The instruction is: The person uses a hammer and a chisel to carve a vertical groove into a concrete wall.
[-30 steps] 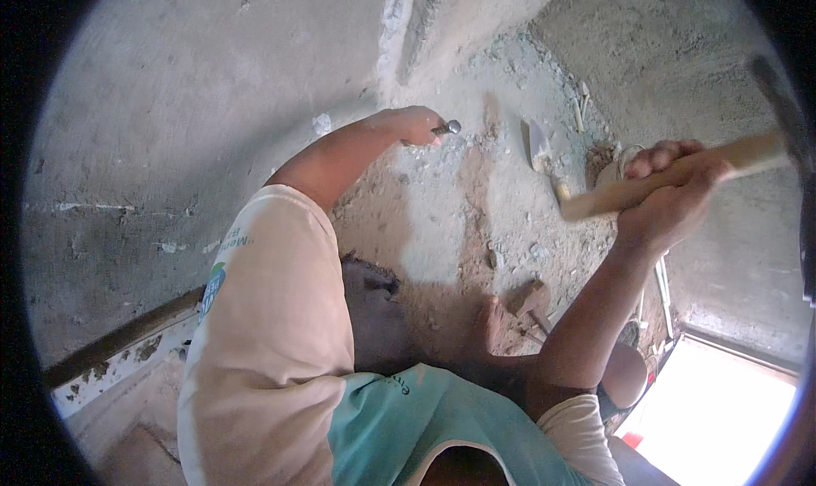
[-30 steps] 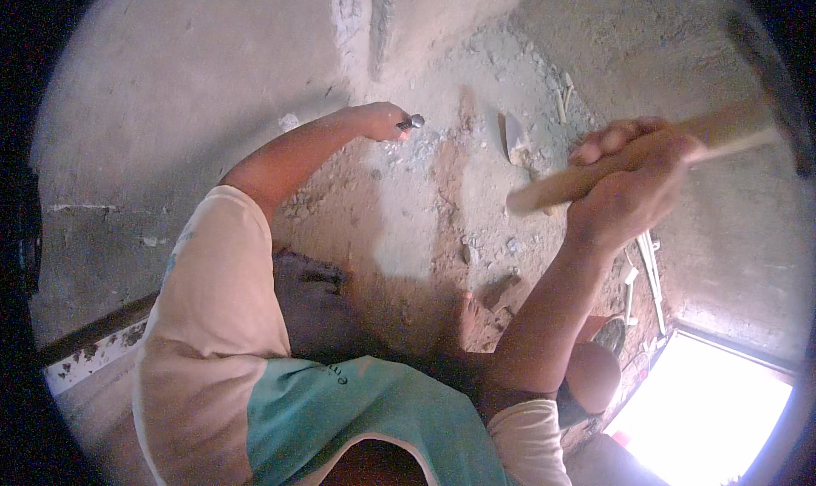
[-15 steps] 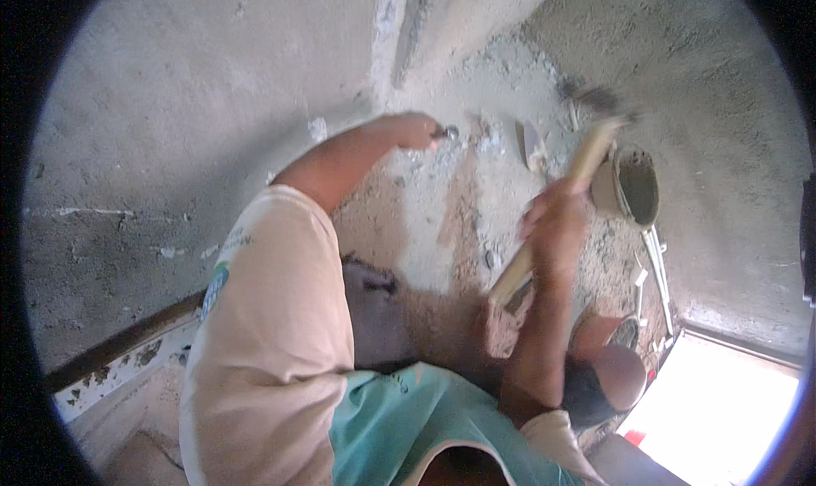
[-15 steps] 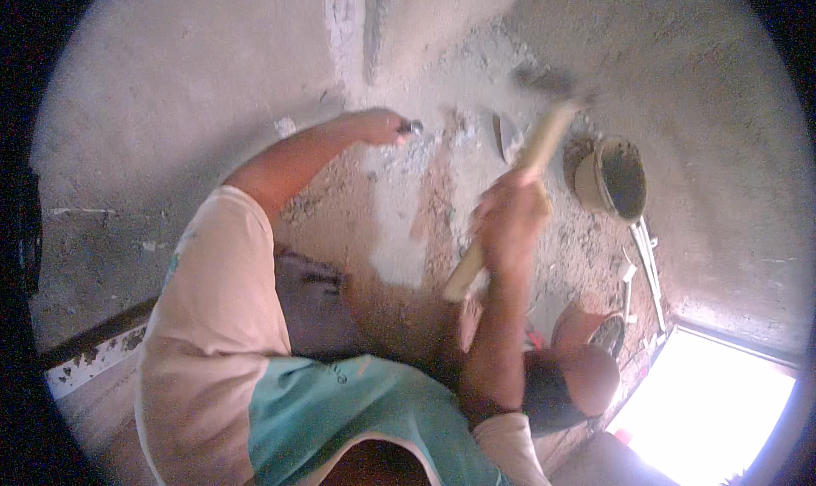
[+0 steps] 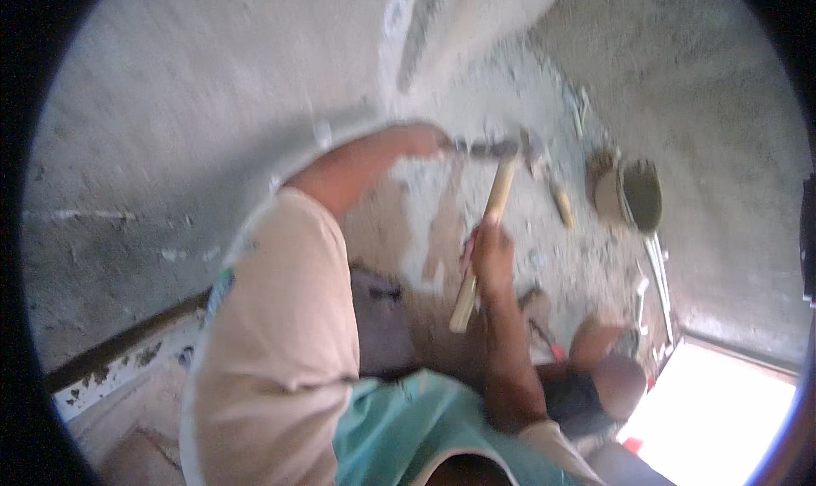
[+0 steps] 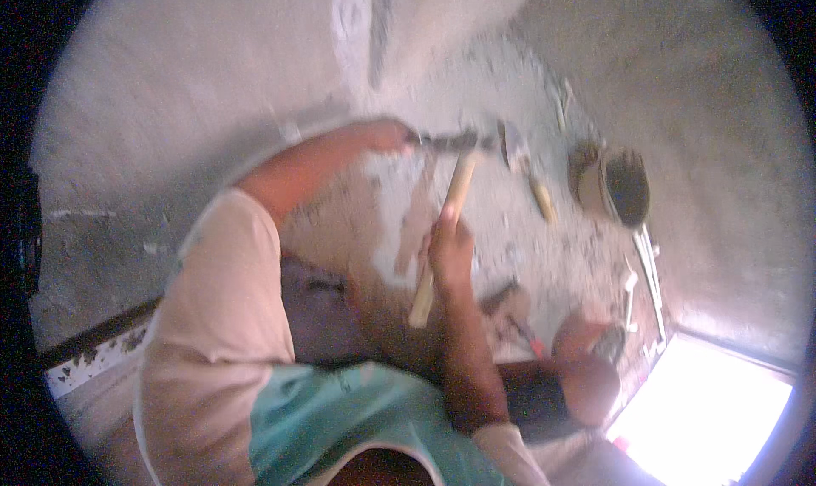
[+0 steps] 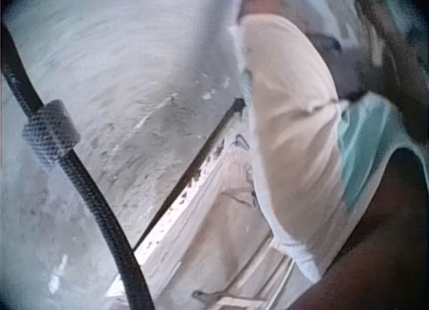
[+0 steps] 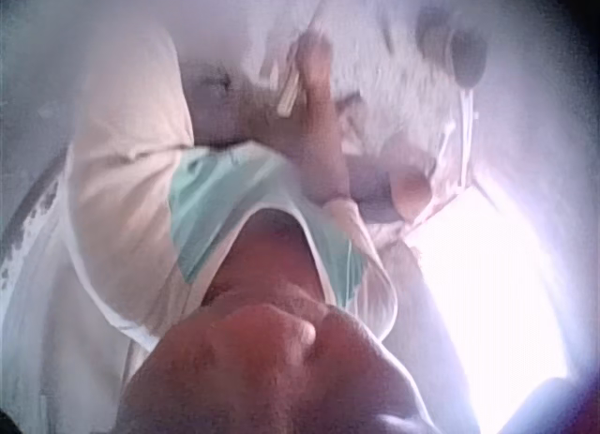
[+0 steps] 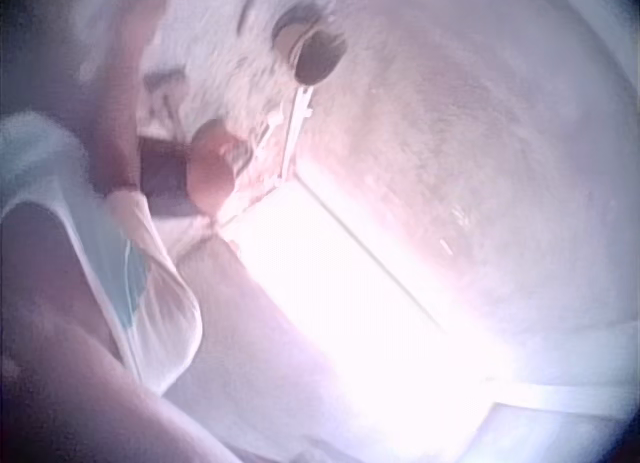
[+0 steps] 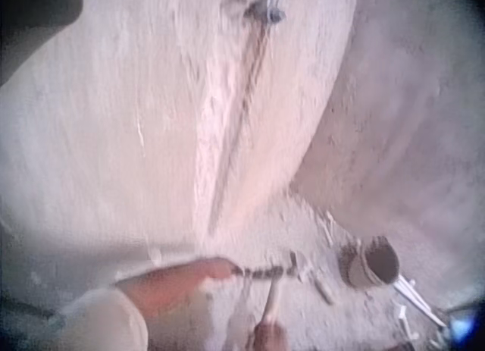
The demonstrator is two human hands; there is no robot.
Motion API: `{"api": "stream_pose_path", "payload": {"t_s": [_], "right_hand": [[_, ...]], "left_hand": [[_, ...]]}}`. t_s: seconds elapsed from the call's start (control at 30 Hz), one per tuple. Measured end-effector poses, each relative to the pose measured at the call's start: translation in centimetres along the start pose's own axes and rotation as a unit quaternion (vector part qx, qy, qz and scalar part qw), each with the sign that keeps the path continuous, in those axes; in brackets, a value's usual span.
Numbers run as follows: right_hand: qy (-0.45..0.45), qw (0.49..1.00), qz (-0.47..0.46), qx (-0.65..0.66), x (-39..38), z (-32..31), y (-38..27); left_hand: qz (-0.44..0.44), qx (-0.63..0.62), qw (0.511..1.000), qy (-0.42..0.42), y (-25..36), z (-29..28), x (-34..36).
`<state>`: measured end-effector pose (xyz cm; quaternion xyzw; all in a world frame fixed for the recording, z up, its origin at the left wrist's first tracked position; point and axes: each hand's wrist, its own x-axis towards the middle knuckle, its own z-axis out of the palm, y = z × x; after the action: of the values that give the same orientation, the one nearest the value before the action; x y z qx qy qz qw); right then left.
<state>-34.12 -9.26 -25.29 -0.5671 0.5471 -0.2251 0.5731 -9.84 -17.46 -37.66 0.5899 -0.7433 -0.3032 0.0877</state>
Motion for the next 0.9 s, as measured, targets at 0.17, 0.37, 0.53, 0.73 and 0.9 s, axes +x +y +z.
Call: {"api": "stream_pose_path", "payload": {"t_s": [0.17, 0.37, 0.53, 0.73, 0.9], "right_hand": [[0.112, 0.971, -0.193, 0.082, -1.4, -7.9, -9.4], [0.144, 0.870, -0.424, 0.207, 0.7, -10.1, -15.3], [0.004, 0.997, -0.041, -0.063, -1.3, 1.6, 3.1], [0.115, 0.992, 0.023, 0.046, -1.6, -4.5, -4.0], [0.176, 0.886, -0.371, 0.215, -1.8, -9.8, -17.3]], "left_hand": [[-0.048, -0.020, 0.998, -0.038, 1.1, -0.7, -0.3], [-0.018, -0.027, 0.999, -0.020, 0.8, -1.3, -0.6], [0.013, 0.021, 1.000, 0.006, 0.0, -0.1, 0.4], [-0.021, -0.022, 0.999, 0.010, 0.0, -0.5, -0.2], [-0.029, -0.048, 0.998, -0.012, 0.5, -1.4, -0.9]]}}
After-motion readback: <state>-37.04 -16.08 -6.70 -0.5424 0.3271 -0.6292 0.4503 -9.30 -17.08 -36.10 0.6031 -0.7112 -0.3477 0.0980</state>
